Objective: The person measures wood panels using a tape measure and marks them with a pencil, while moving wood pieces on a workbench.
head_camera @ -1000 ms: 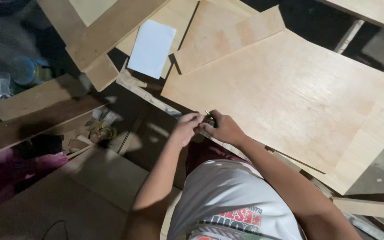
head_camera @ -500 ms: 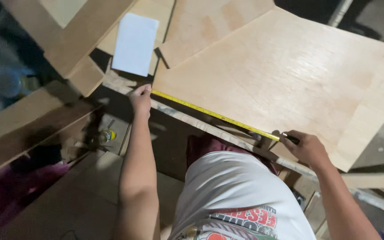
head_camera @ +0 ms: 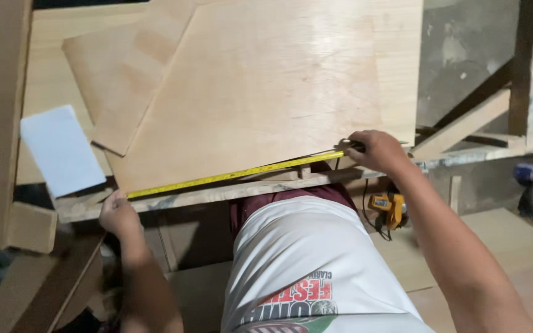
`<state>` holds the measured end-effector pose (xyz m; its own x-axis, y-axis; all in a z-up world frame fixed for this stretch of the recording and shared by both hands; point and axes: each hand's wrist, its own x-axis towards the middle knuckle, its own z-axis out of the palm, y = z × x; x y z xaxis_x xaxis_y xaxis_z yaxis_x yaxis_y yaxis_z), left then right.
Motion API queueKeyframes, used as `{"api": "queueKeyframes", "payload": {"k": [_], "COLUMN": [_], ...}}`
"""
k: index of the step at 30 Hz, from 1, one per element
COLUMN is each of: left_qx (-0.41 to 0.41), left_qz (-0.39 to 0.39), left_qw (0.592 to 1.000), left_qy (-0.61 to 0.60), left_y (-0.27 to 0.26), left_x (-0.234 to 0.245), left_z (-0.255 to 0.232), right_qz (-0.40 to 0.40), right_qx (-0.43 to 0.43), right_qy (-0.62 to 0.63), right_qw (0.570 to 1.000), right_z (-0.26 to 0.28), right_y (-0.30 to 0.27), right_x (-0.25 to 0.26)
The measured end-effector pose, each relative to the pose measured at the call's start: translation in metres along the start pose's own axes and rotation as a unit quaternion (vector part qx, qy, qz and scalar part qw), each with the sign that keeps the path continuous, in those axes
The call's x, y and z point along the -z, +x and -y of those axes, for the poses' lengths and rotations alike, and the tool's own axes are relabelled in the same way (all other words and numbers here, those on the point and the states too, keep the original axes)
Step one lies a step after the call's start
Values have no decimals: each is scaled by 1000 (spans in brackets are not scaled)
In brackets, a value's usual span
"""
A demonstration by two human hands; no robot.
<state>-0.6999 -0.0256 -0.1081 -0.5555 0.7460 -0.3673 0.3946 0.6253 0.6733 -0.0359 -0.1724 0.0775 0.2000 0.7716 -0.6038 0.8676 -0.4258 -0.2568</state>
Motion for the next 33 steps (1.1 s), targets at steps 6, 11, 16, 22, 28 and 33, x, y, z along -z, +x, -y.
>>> {"api": "queueKeyframes", "payload": {"k": [6, 11, 16, 22, 28, 33], "left_qx": [-8, 63, -91, -379, -446, -88], "left_qz": [-40, -51, -59, 138, 318, 399], "left_qw": [992, 981, 986, 906, 817, 873], "left_qy": [122, 175, 124, 125, 180, 267], "left_y": [-43, -166, -229, -348, -433, -467], "left_x": [-21, -44, -114, -216, -285, -313], "left_z": [-63, -170, -170, -159, -163, -179], "right_qz": [-22, -51, -42, -49, -36, -33], "right_qx": [-24, 15, -2, 29, 46, 51], "right_qy": [-38, -52, -47, -40, 2, 16], "right_qw": [999, 997, 998, 998, 998, 998], "right_z": [-114, -134, -143, -163, -167, -170], "right_y": [-5, 7, 14, 31, 32, 36], "right_x": [-2, 14, 16, -1, 0, -1]}}
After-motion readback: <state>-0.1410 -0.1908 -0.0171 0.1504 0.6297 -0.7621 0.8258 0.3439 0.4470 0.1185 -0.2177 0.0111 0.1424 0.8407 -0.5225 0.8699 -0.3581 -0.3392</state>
